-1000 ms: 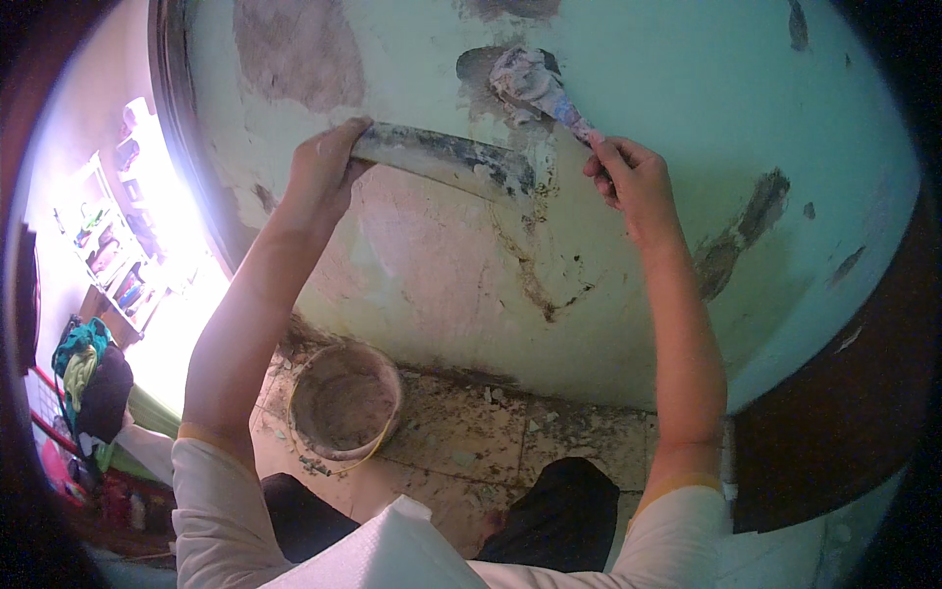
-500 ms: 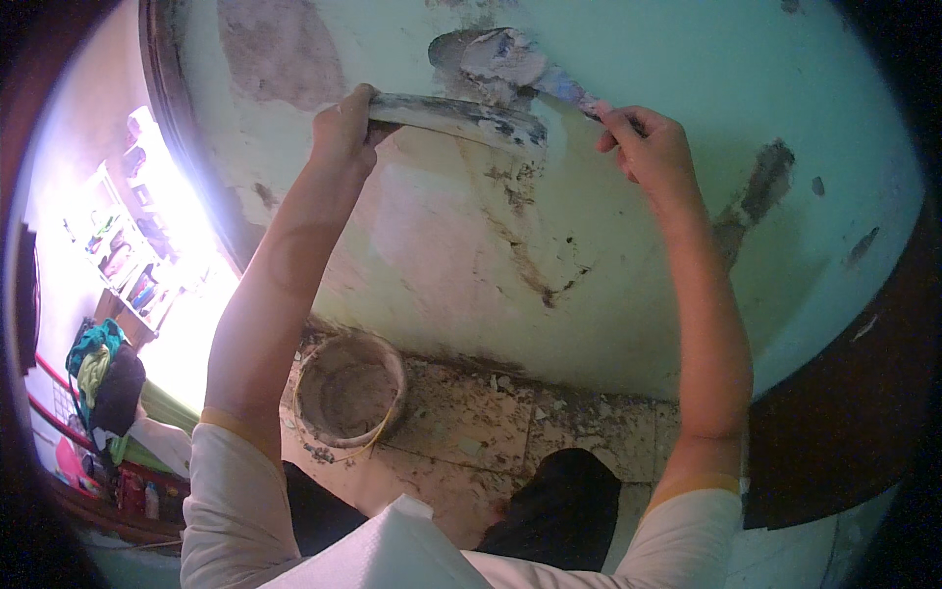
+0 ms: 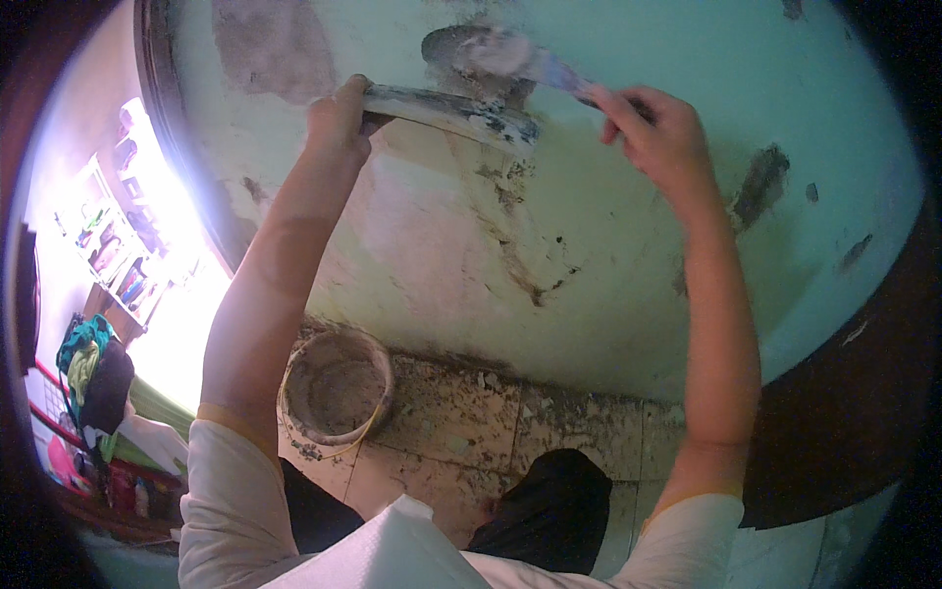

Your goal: The person applies plaster to damaged sections of a wall using a putty knife and a larger flat tool, picking up material from a bucket on the floor and spreading it across the surface.

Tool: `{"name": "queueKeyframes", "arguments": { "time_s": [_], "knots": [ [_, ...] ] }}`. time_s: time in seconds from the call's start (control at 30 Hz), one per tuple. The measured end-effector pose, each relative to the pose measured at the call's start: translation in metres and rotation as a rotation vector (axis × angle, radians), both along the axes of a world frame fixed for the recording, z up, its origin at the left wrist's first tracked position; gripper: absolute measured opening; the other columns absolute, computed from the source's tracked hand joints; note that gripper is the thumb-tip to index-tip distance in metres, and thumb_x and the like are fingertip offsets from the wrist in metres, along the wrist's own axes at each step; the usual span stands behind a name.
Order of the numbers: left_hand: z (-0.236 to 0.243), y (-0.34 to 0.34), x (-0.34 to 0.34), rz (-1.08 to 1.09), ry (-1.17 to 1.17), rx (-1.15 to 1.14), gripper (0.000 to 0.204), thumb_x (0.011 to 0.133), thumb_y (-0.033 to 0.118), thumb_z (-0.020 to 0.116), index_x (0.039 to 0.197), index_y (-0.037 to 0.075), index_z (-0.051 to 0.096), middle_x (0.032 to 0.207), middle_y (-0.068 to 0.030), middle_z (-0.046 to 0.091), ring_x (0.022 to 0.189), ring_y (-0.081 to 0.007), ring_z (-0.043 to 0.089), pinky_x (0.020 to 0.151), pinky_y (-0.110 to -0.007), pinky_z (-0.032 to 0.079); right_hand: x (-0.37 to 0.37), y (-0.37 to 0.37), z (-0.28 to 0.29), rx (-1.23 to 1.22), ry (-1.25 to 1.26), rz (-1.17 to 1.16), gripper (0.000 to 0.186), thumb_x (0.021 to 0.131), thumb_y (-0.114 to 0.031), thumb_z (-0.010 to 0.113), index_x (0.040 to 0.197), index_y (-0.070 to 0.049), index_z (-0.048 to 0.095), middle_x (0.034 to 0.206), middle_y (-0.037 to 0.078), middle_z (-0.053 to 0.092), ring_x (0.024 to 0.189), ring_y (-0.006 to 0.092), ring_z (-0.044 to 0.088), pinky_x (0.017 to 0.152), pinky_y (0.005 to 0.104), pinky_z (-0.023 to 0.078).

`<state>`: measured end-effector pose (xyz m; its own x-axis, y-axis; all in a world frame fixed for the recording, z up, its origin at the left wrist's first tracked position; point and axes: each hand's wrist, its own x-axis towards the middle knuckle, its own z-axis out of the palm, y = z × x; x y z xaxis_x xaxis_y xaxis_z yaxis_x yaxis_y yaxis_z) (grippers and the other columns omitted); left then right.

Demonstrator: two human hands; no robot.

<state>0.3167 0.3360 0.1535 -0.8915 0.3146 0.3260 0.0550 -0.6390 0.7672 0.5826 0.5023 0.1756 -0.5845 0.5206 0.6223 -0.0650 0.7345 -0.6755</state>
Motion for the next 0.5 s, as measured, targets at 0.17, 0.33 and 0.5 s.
{"name": "queueKeyframes", "arguments": {
  "time_s": [0.17, 0.33, 0.5],
  "knots": [
    [0.001, 0.006, 0.003, 0.015, -0.02, -0.031, 0.027, 0.09, 0.005, 0.054, 0.098, -0.02, 0.049, 0.105, -0.028, 0.058, 0.088, -0.0392, 0.067, 0.074, -0.051, 0.065, -0.031, 0.016, -0.002, 0.186, -0.022, -0.144, 0.036, 0.093, -0.039, 0.068, 0.088, -0.003, 0.071, 0.067, -0.001, 0.064, 0.054, 0.0044, 0.046, 0.051, 0.0228, 0.037],
    [-0.003, 0.006, -0.002, -0.033, 0.056, 0.003, 0.027, 0.091, 0.005, 0.052, 0.097, -0.02, 0.049, 0.104, -0.0281, 0.059, 0.085, -0.0391, 0.068, 0.071, -0.05, 0.066, -0.004, 0.021, -0.004, 0.172, -0.039, -0.264, 0.038, 0.092, -0.041, 0.068, 0.087, -0.004, 0.072, 0.065, -0.001, 0.062, 0.053, 0.0045, 0.046, 0.051, 0.0237, 0.037],
    [-0.001, 0.011, -0.008, -0.03, 0.018, -0.019, 0.027, 0.09, 0.005, 0.051, 0.098, -0.021, 0.049, 0.103, -0.0276, 0.059, 0.085, -0.0388, 0.068, 0.071, -0.05, 0.066, 0.038, 0.02, -0.001, -0.064, -0.071, -0.169, 0.032, 0.093, -0.035, 0.069, 0.093, -0.003, 0.071, 0.067, -0.002, 0.062, 0.052, 0.0049, 0.044, 0.051, 0.0223, 0.036]
  ]
}}
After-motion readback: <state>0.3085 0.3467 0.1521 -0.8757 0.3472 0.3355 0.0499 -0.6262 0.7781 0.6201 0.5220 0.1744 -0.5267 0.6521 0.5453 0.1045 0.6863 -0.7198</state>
